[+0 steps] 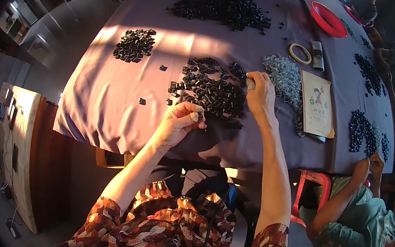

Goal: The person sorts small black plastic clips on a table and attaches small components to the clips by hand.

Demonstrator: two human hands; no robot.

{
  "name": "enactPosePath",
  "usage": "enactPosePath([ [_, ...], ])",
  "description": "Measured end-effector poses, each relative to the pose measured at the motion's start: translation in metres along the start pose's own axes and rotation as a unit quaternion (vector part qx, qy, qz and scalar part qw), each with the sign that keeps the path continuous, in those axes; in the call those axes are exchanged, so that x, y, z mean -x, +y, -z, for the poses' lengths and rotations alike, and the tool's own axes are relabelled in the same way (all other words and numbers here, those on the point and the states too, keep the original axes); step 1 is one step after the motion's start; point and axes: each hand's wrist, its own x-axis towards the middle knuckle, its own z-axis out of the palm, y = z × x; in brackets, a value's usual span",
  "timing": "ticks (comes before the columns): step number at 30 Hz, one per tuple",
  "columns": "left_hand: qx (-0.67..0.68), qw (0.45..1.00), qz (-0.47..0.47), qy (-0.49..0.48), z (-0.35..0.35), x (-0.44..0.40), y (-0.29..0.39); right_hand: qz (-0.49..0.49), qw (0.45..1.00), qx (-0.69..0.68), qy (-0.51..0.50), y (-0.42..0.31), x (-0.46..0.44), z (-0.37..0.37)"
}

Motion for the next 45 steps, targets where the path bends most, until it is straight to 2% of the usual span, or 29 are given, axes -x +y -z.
enactPosePath([
  [4, -0.001, 1.000, 0.004, 0.000, 0.001, 0.000, -0.001, 0.003, 1.000, 0.028, -0.007, 0.011, -0.005, -0.012],
  [7, -0.003, 1.000, -0.001, 0.000, 0.001, -0.001, -0.001, 0.016, 0.998, 0.036, -0.046, 0.008, -0.001, -0.009],
  [10, -0.009, 1.000, 0.000, 0.012, -0.002, 0.000, 0.000, -0.013, 0.995, 0.024, -0.100, 0.000, 0.002, -0.004],
  [16, -0.006, 1.000, 0.006, 0.018, -0.002, -0.001, -0.001, 0.013, 1.000, -0.008, -0.026, 0.004, -0.022, -0.018],
  [19, -0.004, 1.000, 0.002, 0.011, -0.002, -0.001, -0.001, 0.042, 0.998, 0.040, -0.022, 0.005, -0.032, -0.028],
  [28, -0.005, 1.000, 0.013, 0.021, -0.005, 0.000, 0.002, 0.005, 0.988, 0.021, -0.154, 0.003, -0.025, -0.021],
  [34, 0.030, 0.999, 0.009, 0.011, -0.001, -0.002, -0.001, 0.059, 0.996, 0.034, -0.062, -0.011, -0.038, -0.032],
  [37, 0.034, 0.999, 0.008, 0.017, -0.002, -0.002, -0.001, 0.114, 0.990, 0.024, -0.078, -0.028, -0.048, -0.043],
  [45, 0.000, 1.000, 0.014, 0.017, -0.001, -0.001, 0.000, 0.148, 0.978, 0.006, -0.143, -0.035, -0.051, -0.072],
])
